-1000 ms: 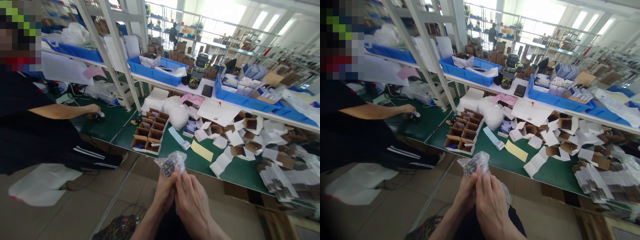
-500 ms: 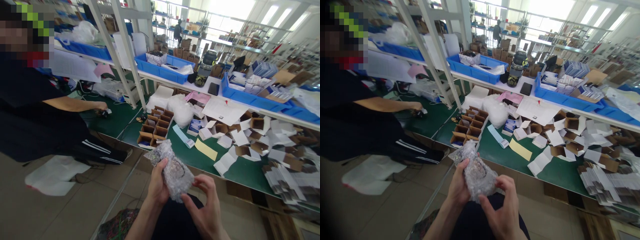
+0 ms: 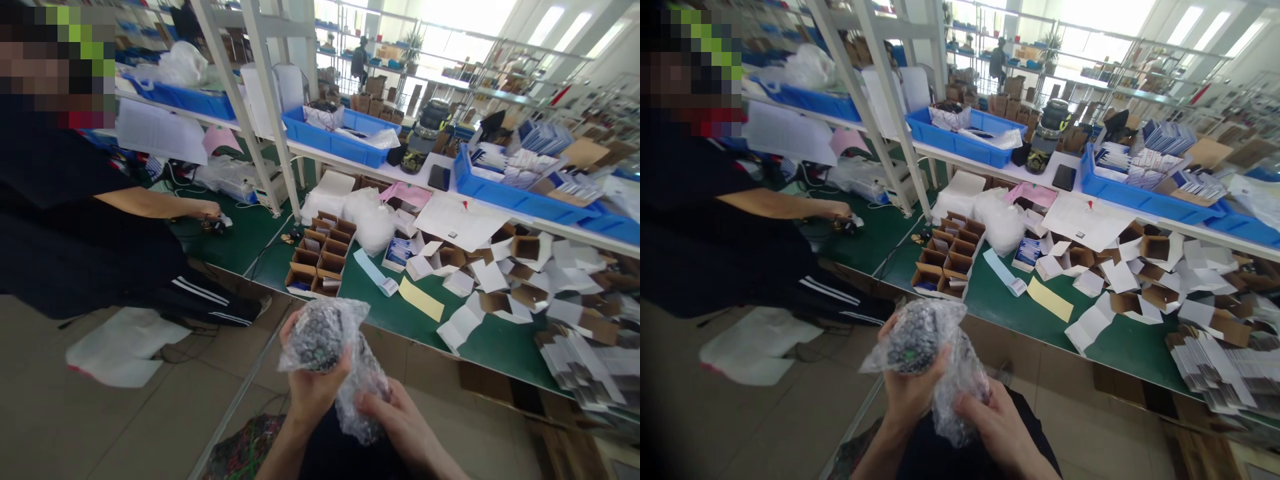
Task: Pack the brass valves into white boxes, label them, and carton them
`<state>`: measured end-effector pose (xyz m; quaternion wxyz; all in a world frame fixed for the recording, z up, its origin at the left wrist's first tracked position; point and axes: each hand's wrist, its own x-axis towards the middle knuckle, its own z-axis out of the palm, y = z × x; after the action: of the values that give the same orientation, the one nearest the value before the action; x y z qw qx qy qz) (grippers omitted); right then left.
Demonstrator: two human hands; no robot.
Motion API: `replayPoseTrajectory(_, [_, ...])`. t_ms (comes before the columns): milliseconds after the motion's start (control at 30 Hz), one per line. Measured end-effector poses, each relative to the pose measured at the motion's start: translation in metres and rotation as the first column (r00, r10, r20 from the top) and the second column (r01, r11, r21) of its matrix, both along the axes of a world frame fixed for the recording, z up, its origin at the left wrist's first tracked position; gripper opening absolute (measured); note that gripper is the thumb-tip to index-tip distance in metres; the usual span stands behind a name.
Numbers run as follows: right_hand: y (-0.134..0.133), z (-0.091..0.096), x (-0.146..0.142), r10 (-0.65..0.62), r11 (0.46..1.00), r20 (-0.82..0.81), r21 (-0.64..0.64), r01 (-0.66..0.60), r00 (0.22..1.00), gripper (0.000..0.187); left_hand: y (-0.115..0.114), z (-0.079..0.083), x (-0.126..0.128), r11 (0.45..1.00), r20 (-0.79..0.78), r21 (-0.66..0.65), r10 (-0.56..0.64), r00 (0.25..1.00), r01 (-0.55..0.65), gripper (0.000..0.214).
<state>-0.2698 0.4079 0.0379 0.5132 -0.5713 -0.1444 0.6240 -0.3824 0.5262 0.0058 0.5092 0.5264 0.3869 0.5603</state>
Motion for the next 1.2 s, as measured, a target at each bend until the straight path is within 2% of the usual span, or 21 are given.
replayPoseTrajectory(67, [0.009, -0.007, -0.008, -0.051, 0.999, -0.056, 0.005, 0.051, 0.997, 0.028, 0.009, -0.008, -0.013, 0.952, -0.135, 0.302, -0.005, 0.991, 0.046, 0.098])
replayPoseTrajectory(133, [0.018, -0.012, -0.014, -0.094, 0.995, -0.078, 0.020, 0.096, 0.993, 0.027, 0.019, -0.012, -0.025, 0.855, -0.185, 0.475, -0.132, 0.974, 0.207, 0.098])
replayPoseTrajectory(200, [0.027, -0.014, -0.018, -0.116, 0.992, -0.028, 0.038, 0.117, 0.993, 0.027, 0.029, -0.013, -0.035, 0.774, -0.227, 0.544, -0.234, 0.945, 0.322, 0.094])
replayPoseTrajectory(267, [0.034, -0.011, -0.019, -0.111, 0.992, 0.005, 0.060, 0.111, 0.994, 0.031, 0.036, -0.015, -0.043, 0.745, -0.269, 0.545, -0.280, 0.922, 0.385, 0.090])
replayPoseTrajectory(333, [0.039, -0.004, -0.017, -0.098, 0.991, -0.055, 0.086, 0.102, 0.994, 0.036, 0.039, -0.017, -0.047, 0.752, -0.281, 0.518, -0.301, 0.911, 0.408, 0.091])
replayPoseTrajectory(400, [0.043, 0.004, -0.010, -0.063, 0.991, -0.183, 0.101, 0.082, 0.981, 0.036, 0.040, -0.021, -0.049, 0.813, -0.273, 0.430, -0.297, 0.915, 0.392, 0.094])
replayPoseTrajectory(467, [0.047, 0.009, 0.002, -0.025, 0.992, -0.282, 0.115, 0.060, 0.959, 0.036, 0.041, -0.026, -0.049, 0.875, -0.256, 0.257, -0.347, 0.902, 0.410, 0.097])
replayPoseTrajectory(500, [0.048, 0.010, 0.010, -0.016, 0.991, -0.313, 0.121, 0.057, 0.950, 0.037, 0.042, -0.027, -0.048, 0.879, -0.240, 0.158, -0.408, 0.881, 0.450, 0.103])
replayPoseTrajectory(567, [0.051, 0.007, 0.030, 0.004, 0.992, -0.346, 0.123, 0.041, 0.938, 0.042, 0.047, -0.029, -0.044, 0.835, -0.215, -0.004, -0.538, 0.815, 0.551, 0.130])
replayPoseTrajectory(633, [0.055, -0.001, 0.052, 0.048, 0.995, -0.364, 0.095, -0.015, 0.930, 0.050, 0.054, -0.030, -0.036, 0.815, -0.254, -0.085, -0.574, 0.779, 0.573, 0.154])
replayPoseTrajectory(667, [0.059, -0.007, 0.063, 0.083, 0.996, -0.365, 0.073, -0.060, 0.927, 0.053, 0.058, -0.030, -0.030, 0.828, -0.299, -0.108, -0.555, 0.776, 0.551, 0.154])
replayPoseTrajectory(733, [0.069, -0.021, 0.084, 0.180, 0.984, -0.321, 0.049, -0.173, 0.930, 0.051, 0.066, -0.031, -0.015, 0.862, -0.348, -0.146, -0.504, 0.791, 0.485, 0.133])
replayPoseTrajectory(767, [0.077, -0.029, 0.094, 0.230, 0.973, -0.258, 0.046, -0.226, 0.938, 0.044, 0.068, -0.033, -0.006, 0.871, -0.326, -0.175, -0.491, 0.808, 0.458, 0.120])
replayPoseTrajectory(800, [0.085, -0.037, 0.102, 0.264, 0.965, -0.161, 0.043, -0.260, 0.951, 0.036, 0.070, -0.035, 0.003, 0.872, -0.275, -0.214, -0.487, 0.829, 0.441, 0.108])
replayPoseTrajectory(867, [0.102, -0.053, 0.114, 0.238, 0.970, 0.070, 0.043, -0.241, 0.969, 0.031, 0.071, -0.043, 0.024, 0.853, -0.116, -0.305, -0.475, 0.872, 0.424, 0.094])
replayPoseTrajectory(933, [0.118, -0.066, 0.121, 0.139, 0.985, 0.174, 0.073, -0.154, 0.975, 0.045, 0.070, -0.054, 0.043, 0.812, 0.041, -0.400, -0.448, 0.893, 0.426, 0.085])
replayPoseTrajectory(1000, [0.129, -0.074, 0.123, 0.105, 0.989, 0.071, 0.098, -0.112, 0.992, 0.072, 0.070, -0.066, 0.059, 0.756, 0.136, -0.466, -0.452, 0.882, 0.459, 0.077])
replayPoseTrajectory(1033, [0.133, -0.076, 0.124, 0.124, 0.989, -0.013, 0.089, -0.122, 0.992, 0.079, 0.071, -0.072, 0.064, 0.727, 0.147, -0.488, -0.477, 0.867, 0.483, 0.071])
replayPoseTrajectory(1100, [0.140, -0.081, 0.125, 0.138, 0.990, -0.123, 0.039, -0.135, 0.983, 0.079, 0.080, -0.084, 0.069, 0.708, 0.052, -0.498, -0.553, 0.831, 0.502, 0.061])
replayPoseTrajectory(1133, [0.143, -0.084, 0.126, 0.121, 0.993, -0.143, 0.007, -0.122, 0.982, 0.076, 0.089, -0.090, 0.067, 0.728, -0.072, -0.468, -0.596, 0.800, 0.501, 0.058])
replayPoseTrajectory(1200, [0.148, -0.093, 0.129, 0.036, 0.998, -0.148, -0.039, -0.043, 0.988, 0.076, 0.114, -0.108, 0.058, 0.784, -0.386, -0.355, -0.619, 0.684, 0.509, 0.054])
